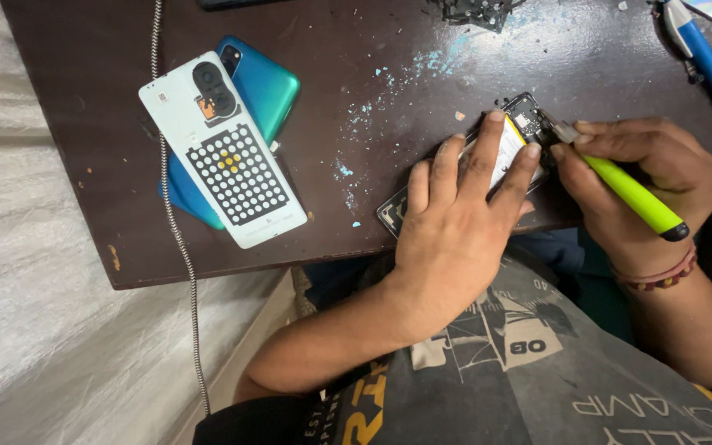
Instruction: The person repairs a disassembled smartphone on a wooden desk, holding the phone frame steady with one hand while using a green-handled screwdriver and pry tool to unscrew and pry at the internal components and battery. They reposition and turn the phone repeatedly to work on different edges and parts.
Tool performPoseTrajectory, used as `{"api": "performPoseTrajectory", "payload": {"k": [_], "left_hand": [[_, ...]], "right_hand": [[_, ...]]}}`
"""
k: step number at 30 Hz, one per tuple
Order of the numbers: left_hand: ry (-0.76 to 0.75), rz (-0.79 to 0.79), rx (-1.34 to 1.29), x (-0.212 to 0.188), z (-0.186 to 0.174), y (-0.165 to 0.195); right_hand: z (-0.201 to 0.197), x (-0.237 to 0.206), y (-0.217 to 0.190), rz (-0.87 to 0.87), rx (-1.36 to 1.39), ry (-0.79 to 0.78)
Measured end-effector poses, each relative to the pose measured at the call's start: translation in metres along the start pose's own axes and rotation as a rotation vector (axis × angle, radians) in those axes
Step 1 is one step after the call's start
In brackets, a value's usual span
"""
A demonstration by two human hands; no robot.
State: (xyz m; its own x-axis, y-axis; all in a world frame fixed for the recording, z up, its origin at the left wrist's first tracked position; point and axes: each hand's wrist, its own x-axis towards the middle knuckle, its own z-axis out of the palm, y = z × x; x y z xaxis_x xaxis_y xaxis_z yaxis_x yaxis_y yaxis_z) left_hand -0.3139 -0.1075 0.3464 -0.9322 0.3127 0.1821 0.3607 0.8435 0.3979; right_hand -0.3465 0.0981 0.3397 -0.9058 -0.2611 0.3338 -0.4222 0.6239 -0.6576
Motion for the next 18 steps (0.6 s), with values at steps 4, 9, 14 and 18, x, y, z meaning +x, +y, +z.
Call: {"api": "performPoseTrajectory", "payload": {"k": [4, 9, 14, 18], "left_hand": [[-0.008, -0.005, -0.014, -0.0003, -0.0003, -0.0002], [0.0, -0.006, -0.03, -0.0005, 0.0005, -0.0019], [0.004, -0.006, -0.025, 0.0002, 0.0029, -0.0021], [0.003, -0.007, -0.014, -0.0005, 0.0043, -0.0011]], "right_hand": [[0.0017, -0.0054, 0.0024, 0.06, 0.033, 0.024], [0.0003, -0.0069, 0.0065, 0.056, 0.032, 0.031], [0.0036, -0.0052, 0.0041, 0.046, 0.037, 0.023], [0.005, -0.0019, -0.0009, 0.036, 0.014, 0.023]]}}
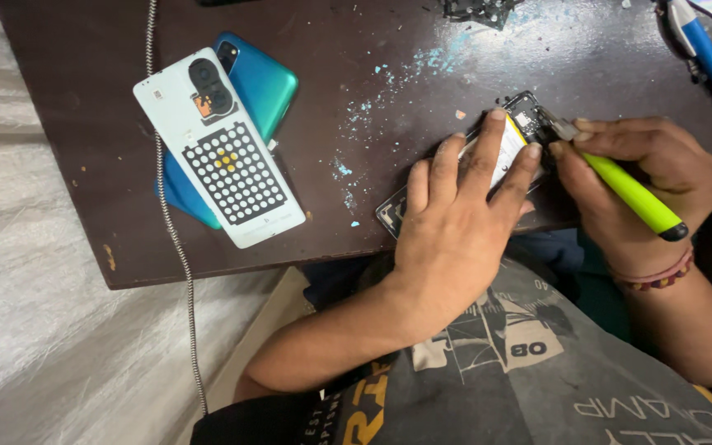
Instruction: The person repairs a disassembled smartphone on a wooden desk, holding the phone frame steady with one hand while using a green-handled screwdriver and pry tool to unscrew and pry at the internal components and battery. They reposition and turn the phone repeatedly to work on different edges and parts.
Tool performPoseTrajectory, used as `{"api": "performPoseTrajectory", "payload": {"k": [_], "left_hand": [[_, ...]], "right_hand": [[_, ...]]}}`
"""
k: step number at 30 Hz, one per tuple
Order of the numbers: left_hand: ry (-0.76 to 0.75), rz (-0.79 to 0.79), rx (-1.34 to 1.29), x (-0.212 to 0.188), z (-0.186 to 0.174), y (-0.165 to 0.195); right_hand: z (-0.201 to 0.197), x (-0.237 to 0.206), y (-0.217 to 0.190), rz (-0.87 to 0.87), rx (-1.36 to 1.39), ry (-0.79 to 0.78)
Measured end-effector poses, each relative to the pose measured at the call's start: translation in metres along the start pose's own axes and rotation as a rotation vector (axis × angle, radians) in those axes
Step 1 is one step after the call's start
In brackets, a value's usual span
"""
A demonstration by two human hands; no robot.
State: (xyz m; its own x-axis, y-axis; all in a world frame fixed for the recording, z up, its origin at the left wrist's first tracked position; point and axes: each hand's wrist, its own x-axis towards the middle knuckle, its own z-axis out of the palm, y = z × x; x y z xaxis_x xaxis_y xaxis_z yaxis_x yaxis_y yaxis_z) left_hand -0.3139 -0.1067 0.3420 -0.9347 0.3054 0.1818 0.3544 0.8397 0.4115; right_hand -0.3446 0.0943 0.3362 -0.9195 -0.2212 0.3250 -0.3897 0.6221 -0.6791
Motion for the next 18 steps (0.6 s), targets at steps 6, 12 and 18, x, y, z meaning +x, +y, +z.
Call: {"api": "performPoseTrajectory", "payload": {"k": [6, 12, 18], "left_hand": [[0.002, -0.004, -0.001, -0.0004, -0.0022, 0.0033], [0.007, -0.012, -0.019, -0.0001, -0.0042, 0.004], [0.013, -0.007, -0.026, 0.0005, -0.0041, 0.0027]], "right_hand": [[0.0007, 0.0034, -0.0027, -0.016, 0.025, 0.0], [-0.0021, -0.0016, 0.004, -0.031, 0.028, 0.011], [-0.0014, -0.0019, 0.0057, -0.001, 0.047, 0.04]]}}
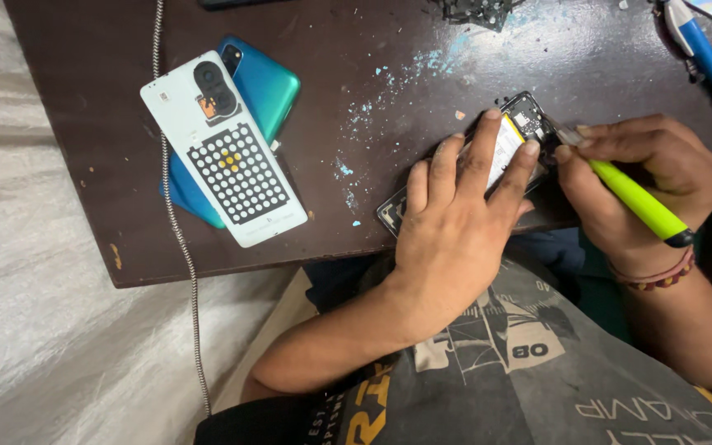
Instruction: The person repairs a disassembled smartphone on a wooden desk, holding the phone frame steady with one hand while using a green-handled screwdriver and pry tool to unscrew and pry at the internal components and battery. They reposition and turn the phone repeatedly to work on different edges and parts.
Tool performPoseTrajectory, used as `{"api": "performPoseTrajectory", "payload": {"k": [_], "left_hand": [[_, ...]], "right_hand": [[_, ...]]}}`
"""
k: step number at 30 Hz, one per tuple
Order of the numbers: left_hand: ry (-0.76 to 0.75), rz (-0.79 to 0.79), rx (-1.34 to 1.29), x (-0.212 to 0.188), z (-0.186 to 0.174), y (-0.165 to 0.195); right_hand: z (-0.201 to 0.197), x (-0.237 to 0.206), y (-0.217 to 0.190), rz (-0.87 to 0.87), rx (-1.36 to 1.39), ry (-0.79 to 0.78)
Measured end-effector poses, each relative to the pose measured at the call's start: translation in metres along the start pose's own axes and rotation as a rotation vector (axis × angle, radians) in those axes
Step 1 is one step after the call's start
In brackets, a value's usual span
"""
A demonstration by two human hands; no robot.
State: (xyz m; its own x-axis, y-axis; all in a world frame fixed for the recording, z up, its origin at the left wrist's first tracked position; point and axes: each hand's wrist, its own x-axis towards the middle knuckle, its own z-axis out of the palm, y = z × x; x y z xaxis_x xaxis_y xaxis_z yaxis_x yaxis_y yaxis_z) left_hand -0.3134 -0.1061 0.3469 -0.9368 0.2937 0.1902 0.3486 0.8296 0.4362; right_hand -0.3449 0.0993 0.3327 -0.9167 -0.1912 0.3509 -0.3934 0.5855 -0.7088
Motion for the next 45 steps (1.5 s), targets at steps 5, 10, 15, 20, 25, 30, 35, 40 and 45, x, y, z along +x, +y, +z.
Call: {"api": "performPoseTrajectory", "payload": {"k": [5, 10, 15, 20, 25, 30, 35, 40, 45], "left_hand": [[0.001, -0.006, 0.002, 0.0, 0.001, 0.001], [0.003, -0.007, -0.011, 0.0, 0.001, 0.0], [0.004, -0.004, -0.007, -0.001, -0.001, 0.001], [-0.003, -0.016, -0.013, 0.0, -0.001, 0.002], [-0.022, -0.005, 0.012, 0.0, -0.002, -0.001], [-0.024, -0.013, 0.018, 0.0, -0.001, -0.001], [-0.023, -0.011, 0.003, 0.0, 0.0, -0.001], [0.0, -0.002, -0.007, -0.001, -0.002, -0.001], [-0.006, -0.005, -0.029, -0.002, -0.002, -0.002]], "right_hand": [[0.001, 0.005, -0.005, -0.064, -0.042, -0.042], [0.0, 0.007, -0.008, -0.04, -0.014, -0.068], [-0.002, 0.004, -0.004, -0.016, -0.01, -0.053], [-0.005, 0.0, 0.005, 0.03, 0.064, -0.036], [-0.005, 0.0, 0.007, 0.059, 0.074, -0.053], [-0.003, 0.002, 0.006, 0.089, 0.1, -0.047], [-0.001, 0.005, 0.001, 0.023, 0.062, -0.058], [-0.001, 0.009, -0.007, 0.072, 0.086, -0.063], [0.0, 0.019, -0.015, 0.101, 0.124, -0.017]]}}
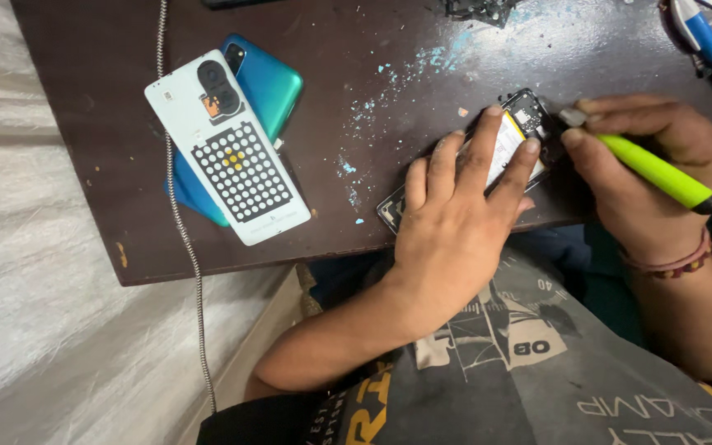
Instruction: The person repairs a disassembled smartphone on a wooden desk, holding the phone frame steady with one hand while using a green-handled screwdriver and pry tool to unscrew and pry at the internal components and battery. They reposition and turn the phone repeatedly to work on different edges and parts.
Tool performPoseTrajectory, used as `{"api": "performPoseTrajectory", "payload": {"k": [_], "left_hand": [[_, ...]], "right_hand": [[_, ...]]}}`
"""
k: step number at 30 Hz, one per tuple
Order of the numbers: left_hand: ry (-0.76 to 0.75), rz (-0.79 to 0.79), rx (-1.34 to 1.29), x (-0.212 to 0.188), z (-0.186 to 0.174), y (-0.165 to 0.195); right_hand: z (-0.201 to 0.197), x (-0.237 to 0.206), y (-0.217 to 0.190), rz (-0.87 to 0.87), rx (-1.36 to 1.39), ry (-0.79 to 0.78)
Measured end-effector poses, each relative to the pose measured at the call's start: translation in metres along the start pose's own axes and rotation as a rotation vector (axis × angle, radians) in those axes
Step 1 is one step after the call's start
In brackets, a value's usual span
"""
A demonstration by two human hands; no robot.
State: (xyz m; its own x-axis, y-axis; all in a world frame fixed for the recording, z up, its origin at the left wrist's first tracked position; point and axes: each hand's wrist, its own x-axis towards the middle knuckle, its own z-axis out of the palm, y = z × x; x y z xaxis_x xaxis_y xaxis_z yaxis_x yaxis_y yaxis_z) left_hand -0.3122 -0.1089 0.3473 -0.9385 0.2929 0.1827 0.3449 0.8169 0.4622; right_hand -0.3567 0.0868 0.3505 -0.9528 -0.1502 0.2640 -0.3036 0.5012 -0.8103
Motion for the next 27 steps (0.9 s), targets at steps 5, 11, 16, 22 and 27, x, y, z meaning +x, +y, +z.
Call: {"api": "performPoseTrajectory", "payload": {"k": [5, 11, 16, 22, 27], "left_hand": [[0.01, 0.002, 0.007, 0.001, 0.001, -0.001], [0.001, -0.005, 0.034, 0.001, -0.002, -0.001], [-0.01, -0.013, 0.013, 0.002, -0.004, -0.001], [0.001, -0.013, 0.006, 0.001, -0.004, -0.001], [0.004, -0.018, 0.019, 0.0, -0.002, -0.001]], "right_hand": [[0.002, 0.013, -0.01, 0.322, 0.245, 0.055], [-0.007, 0.039, -0.024, -0.215, -0.49, -0.225], [0.0, 0.056, -0.034, -0.248, -0.713, -0.315], [0.003, 0.063, -0.036, -0.251, -0.79, -0.33], [0.008, 0.062, -0.038, -0.362, -0.974, -0.287]]}}
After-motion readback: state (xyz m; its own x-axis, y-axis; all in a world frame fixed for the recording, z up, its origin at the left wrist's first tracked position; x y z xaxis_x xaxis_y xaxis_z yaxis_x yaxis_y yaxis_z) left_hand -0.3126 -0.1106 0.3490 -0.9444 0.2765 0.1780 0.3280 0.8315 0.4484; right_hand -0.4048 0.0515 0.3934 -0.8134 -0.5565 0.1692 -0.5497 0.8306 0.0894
